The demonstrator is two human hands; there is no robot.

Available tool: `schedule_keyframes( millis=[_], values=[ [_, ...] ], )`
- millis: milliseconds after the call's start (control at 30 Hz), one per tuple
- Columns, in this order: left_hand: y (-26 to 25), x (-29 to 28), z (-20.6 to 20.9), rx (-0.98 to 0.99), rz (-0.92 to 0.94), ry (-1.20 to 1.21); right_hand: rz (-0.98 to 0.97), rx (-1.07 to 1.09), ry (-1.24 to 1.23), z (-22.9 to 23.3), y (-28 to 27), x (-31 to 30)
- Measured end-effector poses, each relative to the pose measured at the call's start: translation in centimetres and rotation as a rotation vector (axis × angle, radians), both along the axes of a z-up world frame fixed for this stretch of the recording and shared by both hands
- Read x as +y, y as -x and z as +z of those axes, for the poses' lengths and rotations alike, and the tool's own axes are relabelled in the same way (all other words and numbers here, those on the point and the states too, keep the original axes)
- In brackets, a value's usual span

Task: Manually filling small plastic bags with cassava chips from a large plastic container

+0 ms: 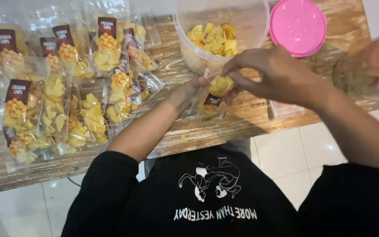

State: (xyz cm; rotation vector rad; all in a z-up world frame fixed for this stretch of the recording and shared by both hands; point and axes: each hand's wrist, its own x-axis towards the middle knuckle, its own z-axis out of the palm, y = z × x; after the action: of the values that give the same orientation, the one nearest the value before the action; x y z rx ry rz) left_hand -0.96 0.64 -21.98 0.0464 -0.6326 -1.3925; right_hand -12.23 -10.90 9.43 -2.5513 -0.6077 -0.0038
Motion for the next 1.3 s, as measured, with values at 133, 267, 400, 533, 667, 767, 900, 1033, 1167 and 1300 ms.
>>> schedule_keyframes(
  millis=[133,267,400,533,667,767,900,1033,1167,1300],
  values=[
    [-0.3,0.6,5.3,-0.125,0.15,0.009,-0.006,-0.056,0.077,-0.1,1.7,0.7],
    [-0.3,0.6,4.8,-0.115,0.045,0.058,-0.07,-0.15,0.108,-2.5,2.5,0.3],
    [0.0,1.7,6.4,-0.333,0.269,-0.14,-0.172,-0.076,0.138,-4.0,2.9,-0.2],
    [-0.3,2.6,8.8,-0.665,0.305,-0.177,-0.091,-0.127,0.153,-5.1,3.2,0.2],
    [0.5,3.9,9.4,-0.432,0.326,0.003,-0.042,-0.114,-0.023,-5.7,3.2,0.9],
    [0.8,5.1,9.9,-0.355,0.312,-0.043,0.02,-0.217,-0.15,-5.8,2.9,1.0],
    [0.6,6.1,7.6,-0.744,0.712,-0.16,0.037,-0.452,-0.426,-7.3,3.0,1.4],
    [2.4,6.0,8.5,-0.667,0.76,-0.448,-0.037,-0.547,-0.363,-10.5,2.8,1.6],
    [5.0,7.2,12.1,-0.769,1.13,-0.561,-0.142,-0.602,-0.46,-11.2,3.0,1.1],
    [4.0,6.3,11.5,-0.893,1.385,-0.515,-0.144,-0.55,-0.67,-12.2,2.6,1.2]
  ],
)
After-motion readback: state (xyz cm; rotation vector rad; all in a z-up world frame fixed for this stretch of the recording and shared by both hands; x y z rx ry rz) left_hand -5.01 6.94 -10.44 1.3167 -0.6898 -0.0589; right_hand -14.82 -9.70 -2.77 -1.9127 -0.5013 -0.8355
